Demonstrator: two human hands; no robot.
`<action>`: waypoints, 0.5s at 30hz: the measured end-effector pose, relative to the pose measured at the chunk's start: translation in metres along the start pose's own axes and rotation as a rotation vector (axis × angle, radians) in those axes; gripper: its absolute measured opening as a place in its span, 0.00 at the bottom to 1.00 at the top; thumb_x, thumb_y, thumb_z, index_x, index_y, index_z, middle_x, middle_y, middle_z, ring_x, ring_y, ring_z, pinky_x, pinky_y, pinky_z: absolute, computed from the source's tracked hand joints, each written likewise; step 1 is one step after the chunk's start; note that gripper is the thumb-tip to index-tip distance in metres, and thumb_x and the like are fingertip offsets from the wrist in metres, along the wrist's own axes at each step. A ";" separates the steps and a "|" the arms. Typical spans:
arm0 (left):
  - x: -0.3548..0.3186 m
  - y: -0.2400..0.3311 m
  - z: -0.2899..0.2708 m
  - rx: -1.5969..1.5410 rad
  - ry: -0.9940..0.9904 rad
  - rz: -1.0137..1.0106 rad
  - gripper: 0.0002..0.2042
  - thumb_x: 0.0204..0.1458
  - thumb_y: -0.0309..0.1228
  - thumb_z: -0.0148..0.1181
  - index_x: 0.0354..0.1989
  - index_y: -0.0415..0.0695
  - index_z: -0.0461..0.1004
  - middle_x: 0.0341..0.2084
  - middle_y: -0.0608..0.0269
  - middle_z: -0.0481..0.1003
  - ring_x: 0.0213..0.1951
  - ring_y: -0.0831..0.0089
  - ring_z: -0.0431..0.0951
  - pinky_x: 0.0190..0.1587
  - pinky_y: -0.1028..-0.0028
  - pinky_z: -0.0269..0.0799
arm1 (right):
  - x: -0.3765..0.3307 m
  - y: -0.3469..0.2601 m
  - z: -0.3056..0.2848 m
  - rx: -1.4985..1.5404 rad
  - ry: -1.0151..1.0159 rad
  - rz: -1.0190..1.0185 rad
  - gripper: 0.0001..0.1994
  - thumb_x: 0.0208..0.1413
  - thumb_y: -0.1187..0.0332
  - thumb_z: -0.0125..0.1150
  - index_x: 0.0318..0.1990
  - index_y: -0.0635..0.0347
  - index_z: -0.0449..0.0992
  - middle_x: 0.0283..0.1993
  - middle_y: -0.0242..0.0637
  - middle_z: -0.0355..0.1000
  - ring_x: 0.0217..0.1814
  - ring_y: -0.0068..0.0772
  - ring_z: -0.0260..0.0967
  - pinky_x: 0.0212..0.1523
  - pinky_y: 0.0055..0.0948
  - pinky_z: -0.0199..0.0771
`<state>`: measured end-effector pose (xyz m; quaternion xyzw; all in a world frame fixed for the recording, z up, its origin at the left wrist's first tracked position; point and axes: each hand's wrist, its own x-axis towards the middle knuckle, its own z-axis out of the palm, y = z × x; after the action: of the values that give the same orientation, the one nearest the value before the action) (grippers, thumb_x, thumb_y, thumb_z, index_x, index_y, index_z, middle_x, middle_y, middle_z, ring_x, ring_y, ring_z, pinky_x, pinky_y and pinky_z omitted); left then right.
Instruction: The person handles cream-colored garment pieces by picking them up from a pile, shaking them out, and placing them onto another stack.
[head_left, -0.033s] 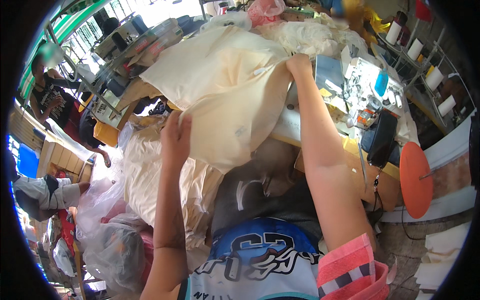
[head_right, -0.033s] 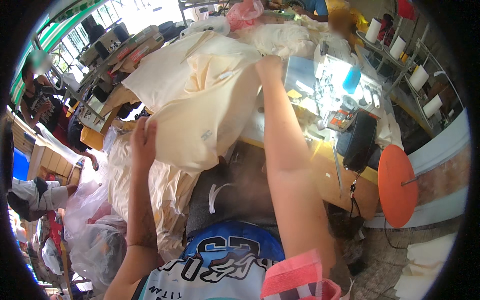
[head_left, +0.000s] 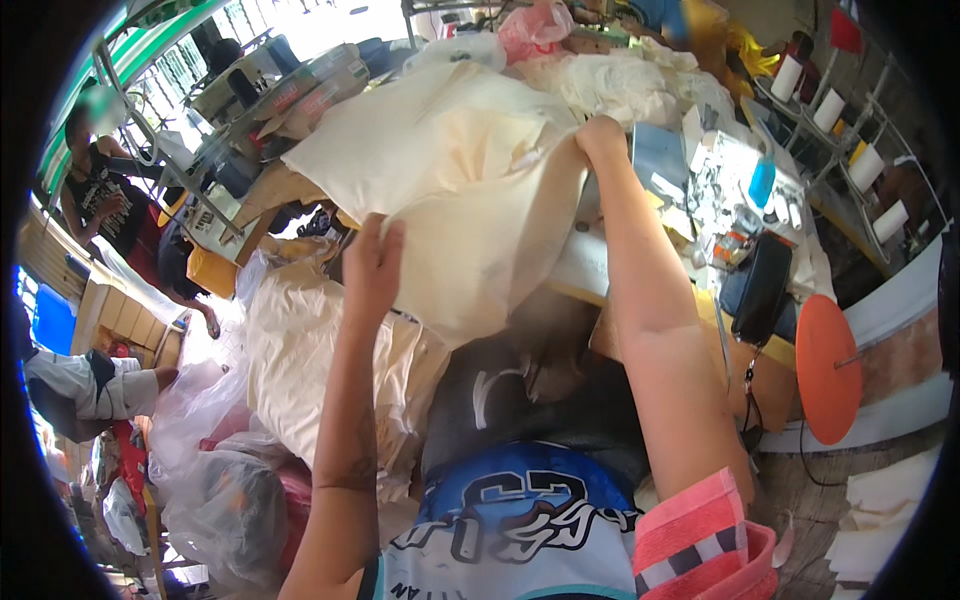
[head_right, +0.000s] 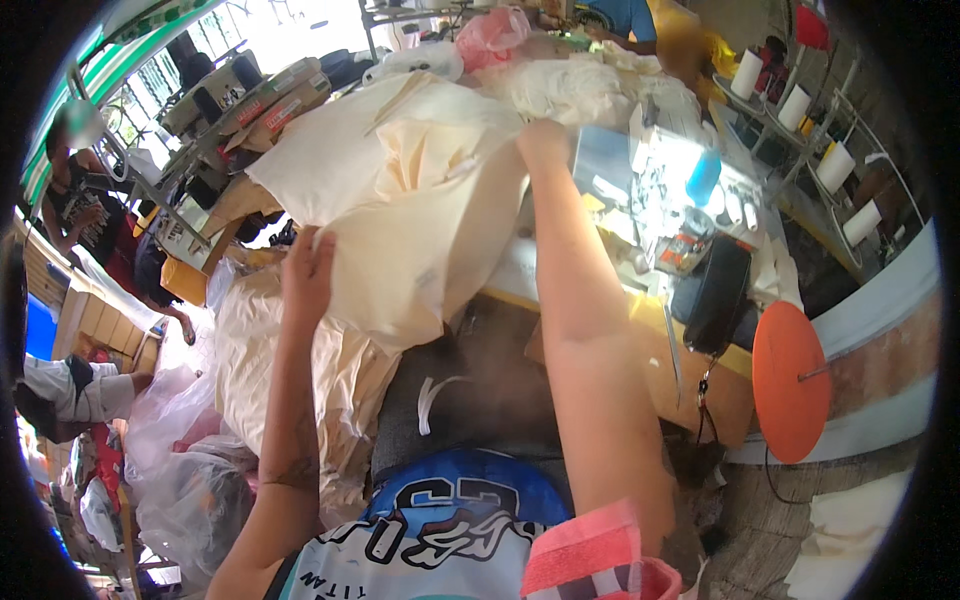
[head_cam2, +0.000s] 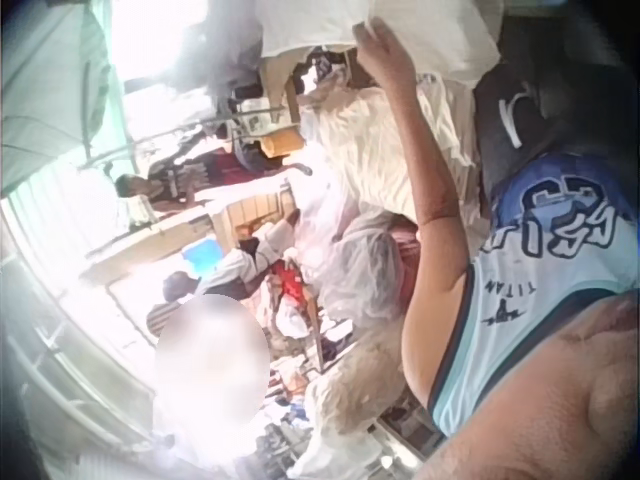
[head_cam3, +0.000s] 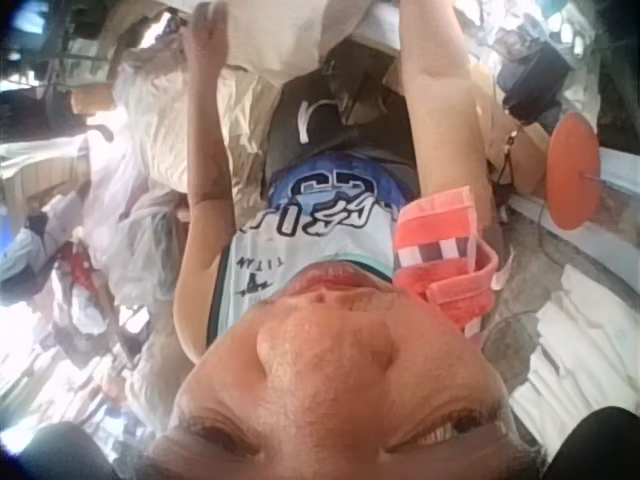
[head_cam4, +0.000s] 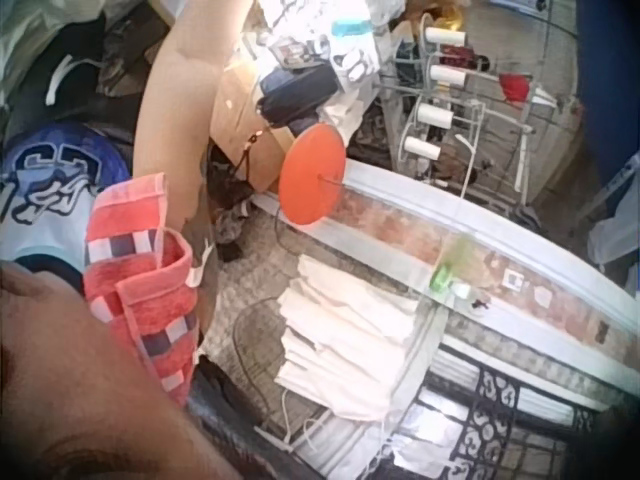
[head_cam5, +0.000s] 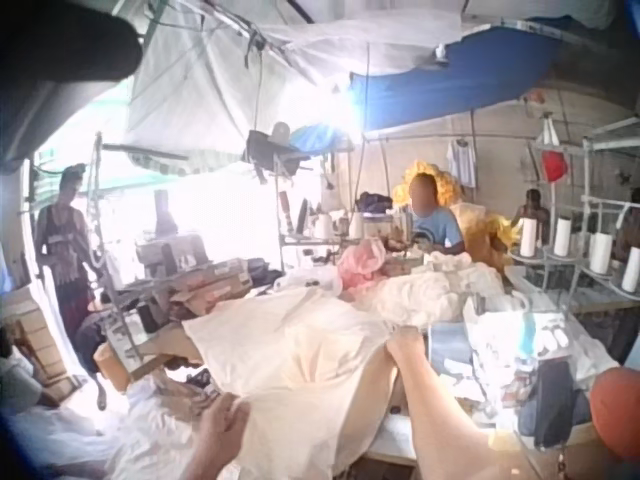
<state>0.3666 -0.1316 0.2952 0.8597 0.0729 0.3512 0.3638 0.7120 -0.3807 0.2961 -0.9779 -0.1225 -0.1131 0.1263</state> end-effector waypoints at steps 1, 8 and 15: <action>0.013 0.014 0.007 0.028 -0.088 -0.072 0.12 0.63 0.36 0.53 0.41 0.37 0.71 0.22 0.55 0.72 0.24 0.70 0.70 0.29 0.68 0.66 | 0.010 0.009 0.001 -0.037 0.030 0.011 0.14 0.55 0.66 0.51 0.38 0.63 0.83 0.43 0.51 0.79 0.47 0.50 0.78 0.48 0.45 0.77; 0.036 -0.006 0.099 0.401 -0.139 -0.002 0.14 0.58 0.39 0.51 0.38 0.39 0.68 0.32 0.43 0.76 0.36 0.44 0.78 0.40 0.49 0.72 | 0.045 0.024 -0.033 -0.168 0.098 -0.100 0.13 0.51 0.66 0.58 0.37 0.66 0.81 0.41 0.54 0.78 0.46 0.53 0.77 0.48 0.42 0.77; 0.034 0.007 0.100 0.466 -0.090 -0.042 0.13 0.56 0.37 0.53 0.37 0.39 0.67 0.31 0.45 0.76 0.35 0.47 0.79 0.38 0.51 0.74 | 0.066 0.016 -0.015 0.128 0.094 0.187 0.12 0.50 0.72 0.57 0.40 0.68 0.79 0.46 0.60 0.76 0.52 0.56 0.75 0.52 0.43 0.77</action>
<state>0.4567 -0.1813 0.2702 0.9334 0.1535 0.2788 0.1657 0.7753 -0.3858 0.3237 -0.9686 -0.0318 -0.1386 0.2042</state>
